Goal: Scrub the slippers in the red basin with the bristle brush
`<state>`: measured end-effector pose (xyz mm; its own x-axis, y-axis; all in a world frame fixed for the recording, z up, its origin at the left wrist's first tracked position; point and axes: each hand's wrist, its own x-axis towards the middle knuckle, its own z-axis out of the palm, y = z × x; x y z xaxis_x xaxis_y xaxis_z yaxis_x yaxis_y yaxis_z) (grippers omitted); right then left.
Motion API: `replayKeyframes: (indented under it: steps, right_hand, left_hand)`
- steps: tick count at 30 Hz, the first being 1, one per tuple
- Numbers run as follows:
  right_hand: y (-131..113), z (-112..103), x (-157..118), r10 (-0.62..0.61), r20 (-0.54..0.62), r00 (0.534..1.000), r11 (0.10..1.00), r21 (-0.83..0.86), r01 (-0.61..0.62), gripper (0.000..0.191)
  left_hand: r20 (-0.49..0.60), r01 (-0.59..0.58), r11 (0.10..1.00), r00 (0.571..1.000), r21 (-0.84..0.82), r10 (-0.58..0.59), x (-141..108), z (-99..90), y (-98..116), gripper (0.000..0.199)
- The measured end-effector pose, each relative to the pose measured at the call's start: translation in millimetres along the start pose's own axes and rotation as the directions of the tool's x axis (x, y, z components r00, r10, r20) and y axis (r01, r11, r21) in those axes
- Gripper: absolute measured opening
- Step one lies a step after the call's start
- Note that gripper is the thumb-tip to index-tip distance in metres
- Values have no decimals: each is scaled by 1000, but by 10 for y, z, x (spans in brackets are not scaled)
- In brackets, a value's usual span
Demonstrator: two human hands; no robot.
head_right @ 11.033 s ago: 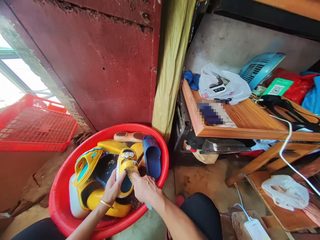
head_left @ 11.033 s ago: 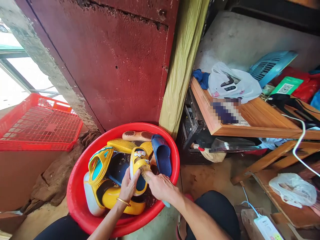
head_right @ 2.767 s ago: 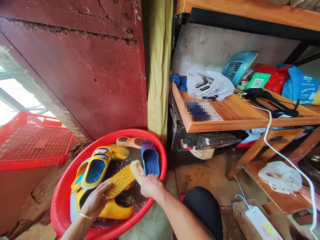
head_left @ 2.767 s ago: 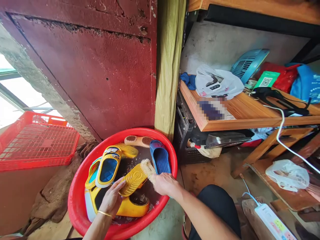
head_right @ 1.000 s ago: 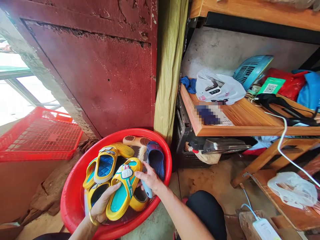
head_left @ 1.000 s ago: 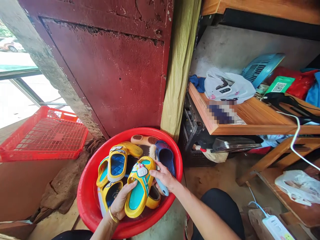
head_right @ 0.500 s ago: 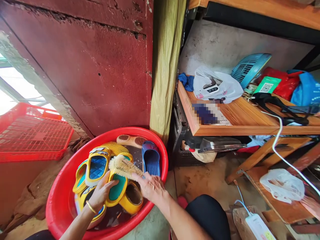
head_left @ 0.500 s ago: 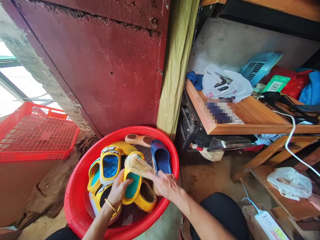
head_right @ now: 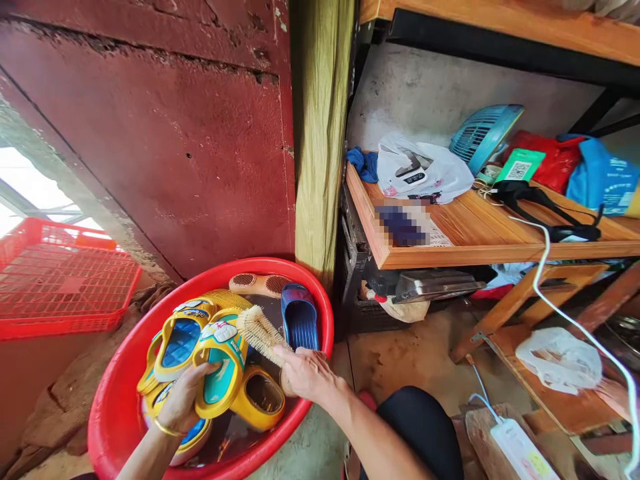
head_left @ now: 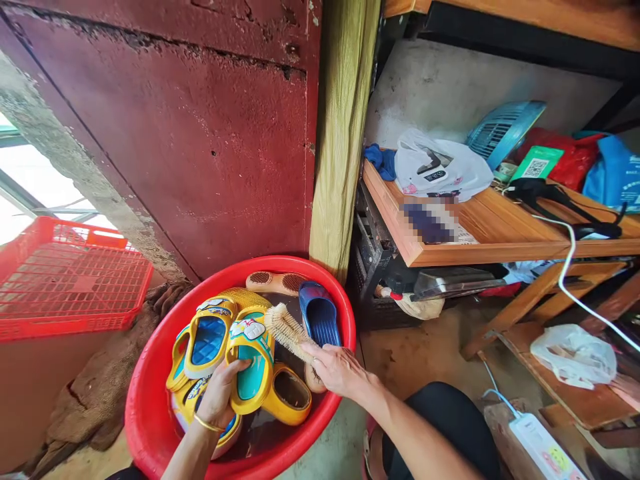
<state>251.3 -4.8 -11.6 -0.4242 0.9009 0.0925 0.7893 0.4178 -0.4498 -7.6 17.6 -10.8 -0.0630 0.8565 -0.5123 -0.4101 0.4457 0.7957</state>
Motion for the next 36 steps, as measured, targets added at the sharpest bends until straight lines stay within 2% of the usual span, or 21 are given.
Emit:
replayKeyframes:
  steps: [4,6,12,16,20,23,26,29,31,33,36]
  right_hand:
    - [-128,152,33,-51,-81,995,999,7,52,48]
    - [-179,169,75,-51,-88,995,999,-12,50,49]
    - [-281,15,142,0,-16,1000,987,-159,-3,55]
    - [-375,-75,107,-39,41,998,976,-213,47,58]
    - [-322,-223,51,54,97,994,973,-230,-30,55]
    - [-208,-374,13,116,125,985,964,-253,-81,54]
    - [-192,-471,-8,146,120,982,956,-271,-109,54]
    - [-314,-467,-16,85,132,988,963,-264,-48,54]
    - [-402,-444,-25,35,165,986,963,-271,11,53]
    - [-441,-442,-40,33,196,980,957,-288,25,52]
    - [-402,-496,-67,72,209,975,954,-300,-6,50]
  left_hand:
    - [112,92,995,989,40,-96,-45,71,-105,34]
    - [149,100,992,983,76,-110,-63,80,-165,33]
    - [171,-108,964,983,244,67,-71,44,-193,47]
    - [155,-203,892,976,404,152,-66,60,-121,47]
    - [166,-301,816,953,492,252,-34,38,-119,47]
    - [188,-396,688,914,608,359,26,-40,-121,47]
    - [212,-428,456,867,780,450,77,-103,-108,49]
    - [245,-327,165,891,931,383,70,-72,-141,45]
    - [240,-258,9,912,966,333,42,-14,-196,36]
    - [232,-221,-73,920,973,317,17,35,-249,27]
    - [233,-220,-75,923,973,306,12,48,-272,26]
